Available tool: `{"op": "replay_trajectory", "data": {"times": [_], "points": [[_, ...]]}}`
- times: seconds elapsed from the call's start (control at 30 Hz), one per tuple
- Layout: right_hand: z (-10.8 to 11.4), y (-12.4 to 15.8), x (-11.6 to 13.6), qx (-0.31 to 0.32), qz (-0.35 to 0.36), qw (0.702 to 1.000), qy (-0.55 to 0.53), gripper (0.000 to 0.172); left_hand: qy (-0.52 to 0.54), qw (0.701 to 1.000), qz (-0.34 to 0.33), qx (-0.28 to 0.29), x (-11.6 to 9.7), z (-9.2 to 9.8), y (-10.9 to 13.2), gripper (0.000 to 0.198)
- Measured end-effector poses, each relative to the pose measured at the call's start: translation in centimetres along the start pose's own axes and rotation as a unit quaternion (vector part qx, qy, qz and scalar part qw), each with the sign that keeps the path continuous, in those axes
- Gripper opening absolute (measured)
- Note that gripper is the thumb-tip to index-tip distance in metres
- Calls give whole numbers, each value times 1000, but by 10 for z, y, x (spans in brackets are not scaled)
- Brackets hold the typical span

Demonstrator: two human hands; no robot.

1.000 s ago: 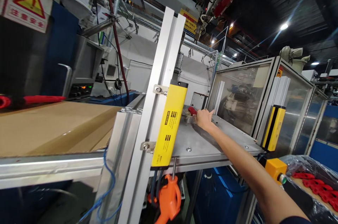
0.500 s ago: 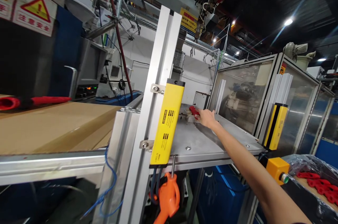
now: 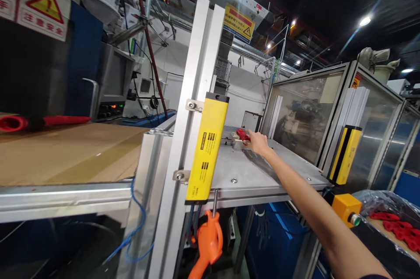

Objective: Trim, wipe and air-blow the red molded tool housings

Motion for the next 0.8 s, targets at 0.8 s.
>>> {"op": "replay_trajectory", "data": {"times": [0.8], "points": [[-3, -2, 6, 8, -28, 998, -62, 39, 240, 956, 169, 12, -5, 15, 1, 45]]}}
Point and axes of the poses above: each hand's wrist, its own y-axis away from the middle knuckle, its own z-axis out of the back of the hand, x = y × z, the point moved 1 cm from there along -y, towards the middle knuckle, and after that the axes turned 8 degrees about -z, right-handed, at the moved point
